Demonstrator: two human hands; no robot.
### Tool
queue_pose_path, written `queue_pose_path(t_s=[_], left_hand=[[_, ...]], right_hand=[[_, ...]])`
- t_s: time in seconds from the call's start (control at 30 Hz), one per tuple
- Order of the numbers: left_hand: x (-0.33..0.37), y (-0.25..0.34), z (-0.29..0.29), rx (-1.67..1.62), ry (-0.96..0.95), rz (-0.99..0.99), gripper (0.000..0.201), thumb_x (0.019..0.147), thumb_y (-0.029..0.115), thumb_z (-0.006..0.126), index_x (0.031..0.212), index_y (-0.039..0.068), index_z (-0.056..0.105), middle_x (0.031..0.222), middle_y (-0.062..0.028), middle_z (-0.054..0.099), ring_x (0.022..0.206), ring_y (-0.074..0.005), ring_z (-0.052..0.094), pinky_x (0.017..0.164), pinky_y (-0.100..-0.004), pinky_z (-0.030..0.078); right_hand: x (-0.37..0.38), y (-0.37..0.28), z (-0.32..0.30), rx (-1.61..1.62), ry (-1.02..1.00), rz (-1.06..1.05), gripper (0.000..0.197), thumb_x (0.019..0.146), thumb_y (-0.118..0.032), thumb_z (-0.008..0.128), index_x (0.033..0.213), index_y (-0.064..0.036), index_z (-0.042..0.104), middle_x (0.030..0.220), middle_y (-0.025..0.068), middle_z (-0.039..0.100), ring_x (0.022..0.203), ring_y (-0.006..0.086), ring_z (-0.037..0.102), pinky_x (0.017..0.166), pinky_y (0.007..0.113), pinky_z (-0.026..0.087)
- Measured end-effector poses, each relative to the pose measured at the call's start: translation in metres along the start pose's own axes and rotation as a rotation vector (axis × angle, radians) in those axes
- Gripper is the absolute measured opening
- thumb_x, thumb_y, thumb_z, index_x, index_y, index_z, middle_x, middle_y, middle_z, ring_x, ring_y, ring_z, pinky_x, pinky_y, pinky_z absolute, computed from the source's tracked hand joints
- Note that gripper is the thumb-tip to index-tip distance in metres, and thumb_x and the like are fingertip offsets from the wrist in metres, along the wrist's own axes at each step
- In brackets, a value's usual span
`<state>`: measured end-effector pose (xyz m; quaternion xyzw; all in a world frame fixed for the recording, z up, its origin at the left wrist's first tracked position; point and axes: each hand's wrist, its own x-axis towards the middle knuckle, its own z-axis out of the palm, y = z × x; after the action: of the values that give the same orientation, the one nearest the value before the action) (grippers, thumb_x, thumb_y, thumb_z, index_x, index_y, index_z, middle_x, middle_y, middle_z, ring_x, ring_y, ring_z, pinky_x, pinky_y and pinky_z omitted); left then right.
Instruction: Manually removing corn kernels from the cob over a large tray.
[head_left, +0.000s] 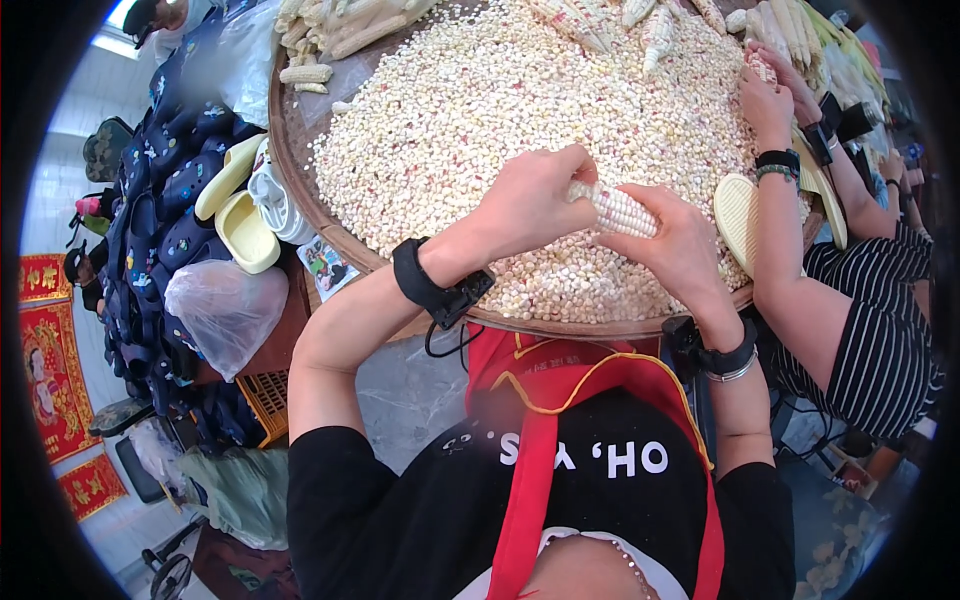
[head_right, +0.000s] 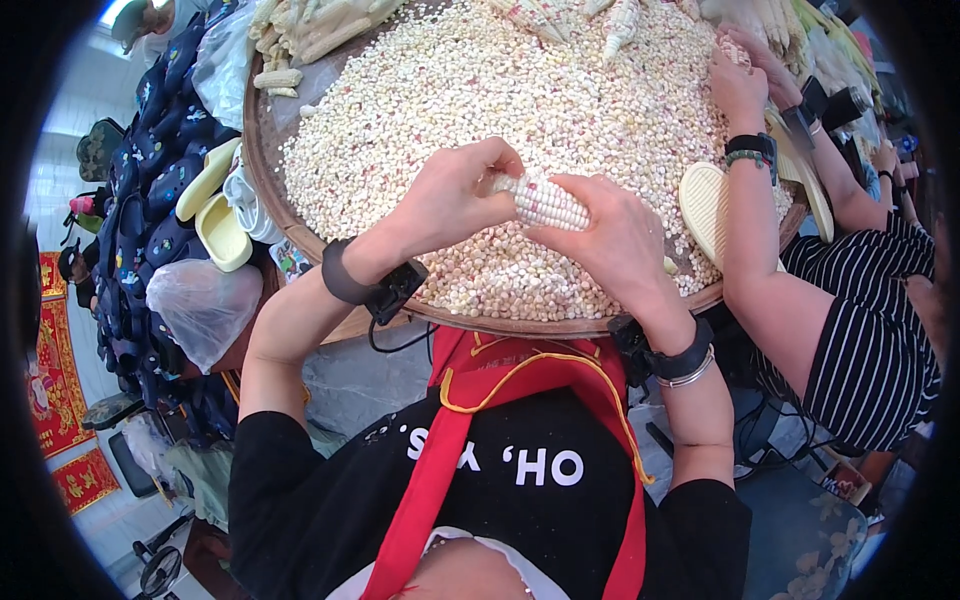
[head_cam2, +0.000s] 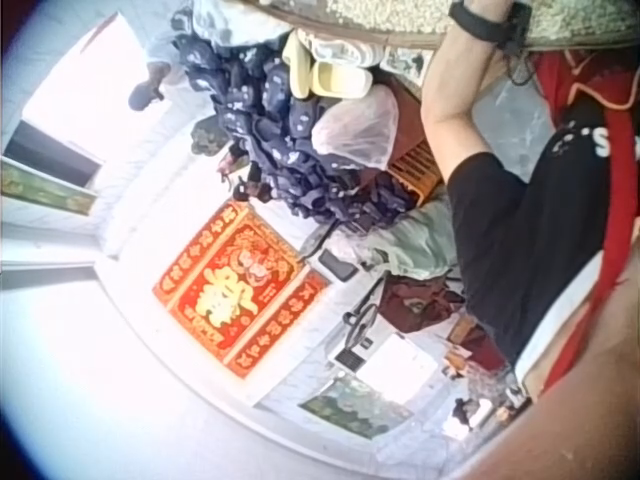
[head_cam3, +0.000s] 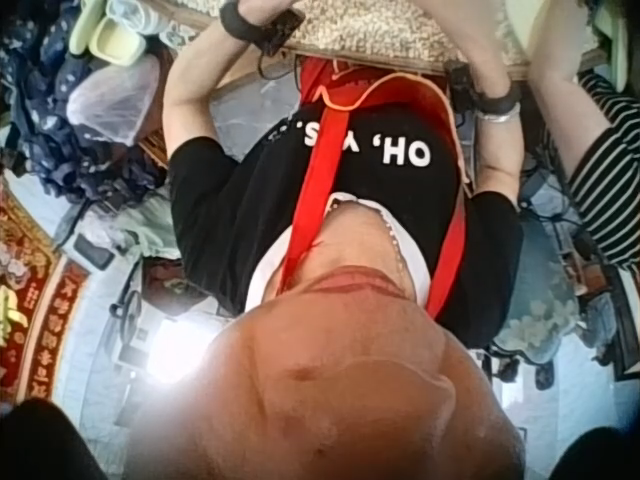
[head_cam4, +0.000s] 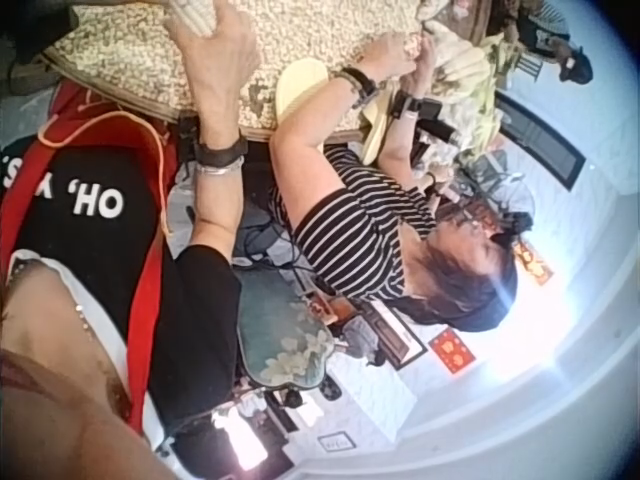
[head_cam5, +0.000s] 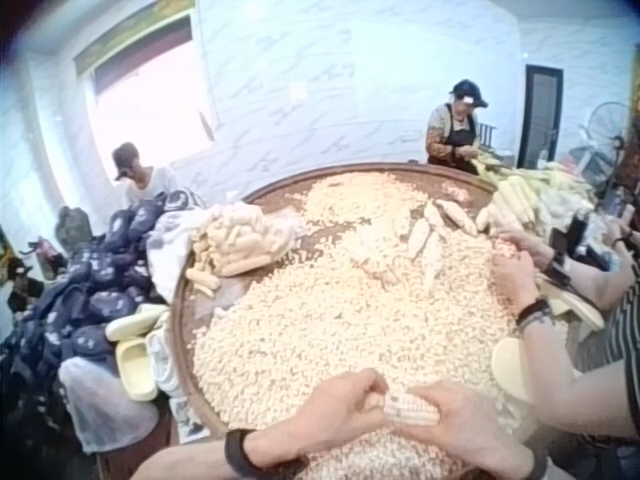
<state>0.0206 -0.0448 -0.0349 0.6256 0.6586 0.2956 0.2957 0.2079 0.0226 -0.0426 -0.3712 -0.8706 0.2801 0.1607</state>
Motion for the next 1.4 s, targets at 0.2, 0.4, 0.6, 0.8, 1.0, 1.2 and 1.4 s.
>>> queue_pose_path(t_s=[0.2, 0.4, 0.6, 0.8, 1.0, 1.2, 1.4], left_hand=[[-0.004, -0.021, -0.002, -0.314, -0.018, 0.073, 0.024, 0.072, 0.012, 0.063, 0.094, 0.002, 0.06, 0.075, -0.0097, 0.06, 0.072, -0.0199, 0.06, 0.066, -0.0289, 0.048], [-0.009, -0.018, 0.014, 0.408, 0.344, 0.472, 0.014, 0.07, 0.011, 0.064, 0.08, 0.005, 0.056, 0.076, -0.0081, 0.059, 0.073, -0.0245, 0.059, 0.061, -0.035, 0.049], [0.004, -0.017, 0.016, 0.587, 0.431, 0.551, 0.013, 0.066, 0.01, 0.062, 0.071, 0.008, 0.05, 0.071, -0.0049, 0.054, 0.067, -0.0212, 0.054, 0.059, -0.0326, 0.046], [0.025, -0.007, 0.018, 0.601, 0.472, 0.649, 0.013, 0.066, 0.01, 0.062, 0.072, 0.008, 0.052, 0.073, -0.0049, 0.054, 0.07, -0.0216, 0.054, 0.067, -0.0334, 0.043], [0.038, -0.014, 0.003, 0.446, 0.13, 0.602, 0.022, 0.07, 0.011, 0.063, 0.09, 0.005, 0.055, 0.085, -0.0085, 0.056, 0.083, -0.0266, 0.055, 0.076, -0.039, 0.04], [0.04, -0.011, -0.003, 0.012, 0.025, 0.483, 0.014, 0.068, 0.009, 0.065, 0.075, 0.005, 0.054, 0.099, -0.0108, 0.057, 0.091, -0.0293, 0.054, 0.084, -0.0402, 0.038], [0.03, -0.008, 0.001, 0.348, 0.187, 0.633, 0.014, 0.066, 0.005, 0.067, 0.075, 0.005, 0.056, 0.122, -0.0161, 0.051, 0.116, -0.0338, 0.044, 0.092, -0.0407, 0.035]], right_hand=[[0.0, 0.004, -0.002, 0.216, -0.081, 0.016, 0.049, 0.064, -0.033, 0.078, 0.106, -0.0088, 0.066, 0.098, 0.011, 0.066, 0.087, 0.0261, 0.064, 0.075, 0.034, 0.049], [0.003, -0.01, -0.001, -0.004, -0.014, -0.022, 0.048, 0.066, -0.035, 0.075, 0.105, -0.009, 0.066, 0.094, 0.0117, 0.065, 0.084, 0.029, 0.063, 0.071, 0.037, 0.049], [0.009, -0.009, -0.003, -0.105, -0.022, 0.048, 0.05, 0.067, -0.037, 0.075, 0.106, -0.0088, 0.065, 0.094, 0.0126, 0.065, 0.084, 0.0299, 0.063, 0.07, 0.037, 0.05], [0.013, 0.018, -0.007, 0.198, -0.057, 0.208, 0.057, 0.065, -0.039, 0.077, 0.108, -0.0036, 0.064, 0.098, 0.0148, 0.065, 0.087, 0.0284, 0.064, 0.075, 0.036, 0.05], [0.007, 0.027, 0.004, 0.059, 0.125, 0.112, 0.054, 0.067, -0.041, 0.075, 0.111, -0.0119, 0.062, 0.102, 0.0099, 0.063, 0.091, 0.0301, 0.062, 0.078, 0.037, 0.05], [0.006, 0.012, -0.017, -0.05, 0.088, 0.046, 0.051, 0.069, -0.044, 0.07, 0.111, -0.0166, 0.062, 0.1, 0.0092, 0.062, 0.088, 0.0285, 0.062, 0.074, 0.038, 0.05], [0.026, 0.012, -0.015, 0.026, 0.132, 0.132, 0.054, 0.07, -0.044, 0.07, 0.113, -0.012, 0.062, 0.102, 0.0114, 0.062, 0.092, 0.0304, 0.061, 0.078, 0.038, 0.049]])
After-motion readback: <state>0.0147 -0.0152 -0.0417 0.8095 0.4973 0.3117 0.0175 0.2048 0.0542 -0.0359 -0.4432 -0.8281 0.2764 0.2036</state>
